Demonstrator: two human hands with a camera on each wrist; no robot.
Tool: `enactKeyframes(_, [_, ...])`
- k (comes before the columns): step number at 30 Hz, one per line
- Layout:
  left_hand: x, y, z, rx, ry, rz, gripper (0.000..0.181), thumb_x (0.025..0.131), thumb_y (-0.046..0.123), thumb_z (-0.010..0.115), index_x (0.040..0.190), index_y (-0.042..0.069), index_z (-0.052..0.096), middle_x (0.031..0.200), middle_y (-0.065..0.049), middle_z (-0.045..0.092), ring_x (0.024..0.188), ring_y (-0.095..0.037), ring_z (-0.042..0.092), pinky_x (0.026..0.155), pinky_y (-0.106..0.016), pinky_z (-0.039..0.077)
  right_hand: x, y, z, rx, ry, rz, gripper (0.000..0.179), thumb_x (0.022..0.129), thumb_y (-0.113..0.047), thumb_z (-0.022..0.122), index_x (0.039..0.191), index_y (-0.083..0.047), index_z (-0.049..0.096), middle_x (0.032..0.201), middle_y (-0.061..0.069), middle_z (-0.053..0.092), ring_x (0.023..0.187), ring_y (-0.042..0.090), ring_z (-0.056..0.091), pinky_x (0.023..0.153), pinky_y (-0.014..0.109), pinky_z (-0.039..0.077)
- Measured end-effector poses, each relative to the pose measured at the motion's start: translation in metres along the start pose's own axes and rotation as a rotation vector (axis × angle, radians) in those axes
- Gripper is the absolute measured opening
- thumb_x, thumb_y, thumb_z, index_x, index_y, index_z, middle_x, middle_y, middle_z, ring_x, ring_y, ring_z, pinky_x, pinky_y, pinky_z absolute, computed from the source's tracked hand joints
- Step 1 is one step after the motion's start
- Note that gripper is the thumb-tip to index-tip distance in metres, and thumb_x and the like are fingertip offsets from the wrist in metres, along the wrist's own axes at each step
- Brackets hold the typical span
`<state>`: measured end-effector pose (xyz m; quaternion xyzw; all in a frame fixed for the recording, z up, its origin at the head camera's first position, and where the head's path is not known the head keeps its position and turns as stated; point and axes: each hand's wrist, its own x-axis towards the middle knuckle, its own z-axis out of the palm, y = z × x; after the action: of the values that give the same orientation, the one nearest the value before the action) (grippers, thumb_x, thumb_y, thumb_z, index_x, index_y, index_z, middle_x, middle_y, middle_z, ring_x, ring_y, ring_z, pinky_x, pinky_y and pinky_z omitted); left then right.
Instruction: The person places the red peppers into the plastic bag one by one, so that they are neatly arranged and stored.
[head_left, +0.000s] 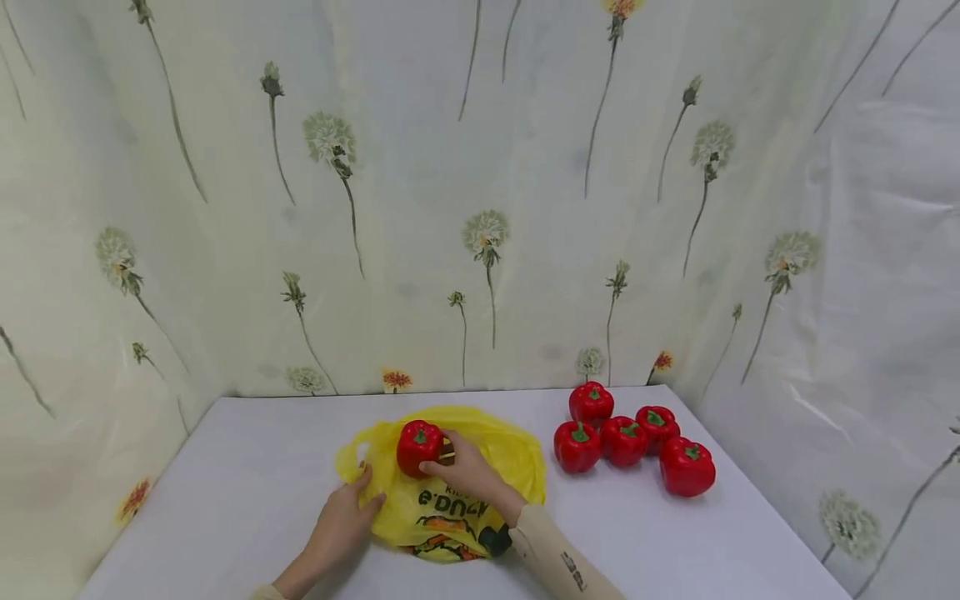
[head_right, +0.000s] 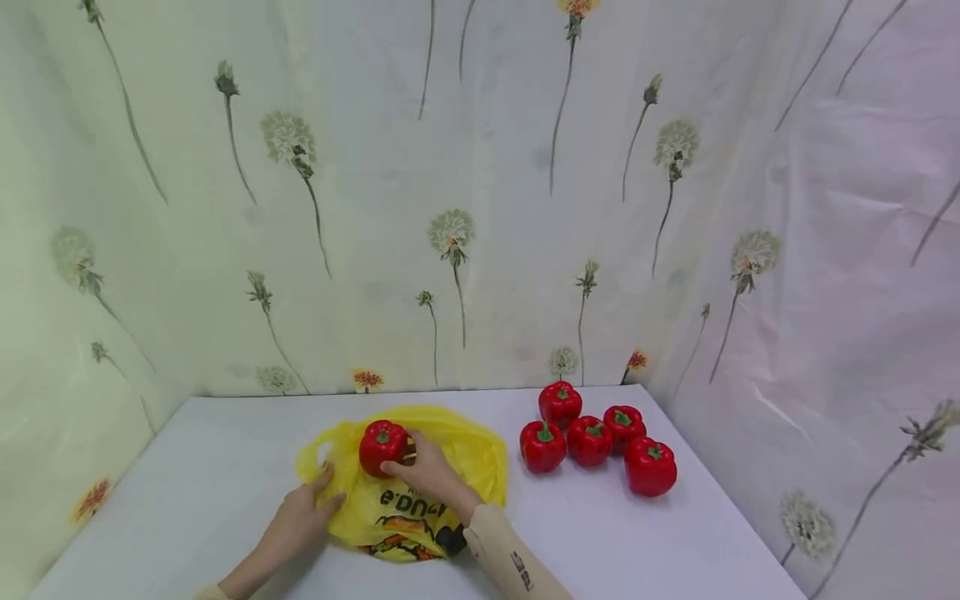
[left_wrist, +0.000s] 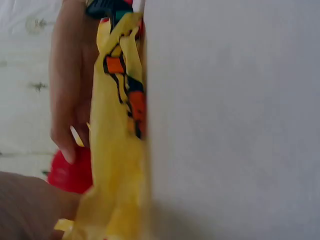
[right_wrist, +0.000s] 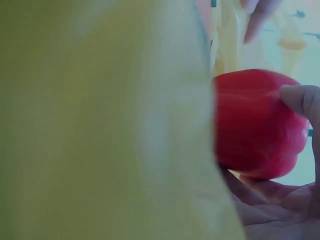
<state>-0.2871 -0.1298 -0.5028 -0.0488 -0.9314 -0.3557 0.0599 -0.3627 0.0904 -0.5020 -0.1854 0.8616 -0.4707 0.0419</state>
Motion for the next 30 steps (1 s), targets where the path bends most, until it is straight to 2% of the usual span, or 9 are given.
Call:
enactKeyframes(2, [-0.006,0.01,-0.001,0.025,0.024,0.004,0.06,0.088,0.015,0.067,0.138,-0.009,0.045,0.142,-0.027,0.045,0.083,-0.028,0.063,0.063,-0.033,0.051,-0.002,0.002,0.001,0.0,-0.005,-0.006,0.071,0.088,-0.041,0.068,0.143,-0.007,0.04,0.129,0.01,0.058,0.108,0.023,0.061,0.086,0.035,0.056])
enactKeyframes(3, [-0.008,0.015,-0.002,0.054,0.042,0.015,0.06,0.086,0.013,0.069,0.137,-0.008,0.046,0.14,-0.028,0.047,0.078,-0.026,0.062,0.059,-0.033,0.049,-0.002,0.002,0.001,0.0,-0.005,-0.013,0.07,0.088,-0.04,0.068,0.143,-0.006,0.04,0.129,0.01,0.058,0.108,0.023,0.061,0.085,0.034,0.056])
enactKeyframes(6, [-0.015,0.027,-0.009,0.094,0.053,0.037,0.061,0.081,0.004,0.071,0.136,-0.01,0.047,0.134,-0.031,0.051,0.081,-0.033,0.066,0.067,-0.038,0.055,-0.004,0.0,-0.001,-0.004,-0.013,-0.008,0.072,0.088,-0.041,0.068,0.144,-0.008,0.04,0.128,0.009,0.059,0.108,0.022,0.061,0.083,0.032,0.056])
enactKeyframes(8, [-0.02,0.034,-0.015,0.107,0.05,0.063,0.061,0.078,-0.001,0.071,0.134,-0.013,0.047,0.13,-0.033,0.054,0.097,-0.038,0.066,0.075,-0.044,0.056,-0.006,-0.002,-0.003,-0.014,-0.018,0.004,0.073,0.087,-0.043,0.068,0.145,-0.009,0.039,0.127,0.008,0.06,0.108,0.021,0.061,0.082,0.031,0.056])
enactKeyframes(14, [-0.029,0.052,-0.029,0.053,-0.055,0.032,0.067,0.073,-0.008,0.07,0.134,-0.017,0.043,0.129,-0.035,0.052,0.069,-0.022,0.056,0.05,-0.026,0.042,-0.008,-0.006,-0.008,-0.039,-0.043,0.009,0.075,0.087,-0.044,0.069,0.146,-0.011,0.038,0.126,0.008,0.061,0.11,0.022,0.059,0.084,0.033,0.055])
enactKeyframes(18, [-0.031,0.06,-0.031,0.079,-0.091,0.021,0.068,0.073,-0.006,0.074,0.133,-0.016,0.045,0.13,-0.034,0.053,0.096,-0.033,0.066,0.072,-0.039,0.057,-0.01,-0.006,-0.009,-0.027,-0.058,0.012,0.074,0.088,-0.042,0.067,0.147,-0.011,0.036,0.129,0.008,0.059,0.11,0.022,0.06,0.087,0.034,0.055])
enactKeyframes(23, [-0.031,0.061,-0.03,0.101,-0.099,0.02,0.068,0.073,-0.004,0.075,0.133,-0.015,0.046,0.13,-0.033,0.054,0.113,-0.043,0.059,0.086,-0.05,0.053,-0.013,-0.005,-0.008,0.0,-0.079,0.017,0.076,0.09,-0.041,0.065,0.149,-0.006,0.033,0.135,0.011,0.056,0.108,0.022,0.063,0.087,0.033,0.055])
enactKeyframes(26, [-0.032,0.06,-0.031,0.079,-0.102,0.007,0.068,0.075,-0.003,0.074,0.135,-0.015,0.044,0.13,-0.034,0.053,0.084,-0.034,0.068,0.068,-0.039,0.058,-0.017,-0.007,-0.009,0.006,-0.087,0.03,0.081,0.09,-0.045,0.065,0.15,-0.004,0.03,0.135,0.012,0.056,0.109,0.024,0.063,0.088,0.034,0.055])
enactKeyframes(30, [-0.034,0.06,-0.034,0.01,-0.123,-0.033,0.069,0.078,-0.002,0.071,0.138,-0.014,0.04,0.127,-0.035,0.054,0.05,-0.013,0.057,0.045,-0.025,0.047,-0.027,-0.013,-0.015,-0.019,-0.098,0.059,0.087,0.088,-0.048,0.066,0.151,-0.004,0.026,0.137,0.015,0.054,0.115,0.028,0.06,0.093,0.04,0.054])
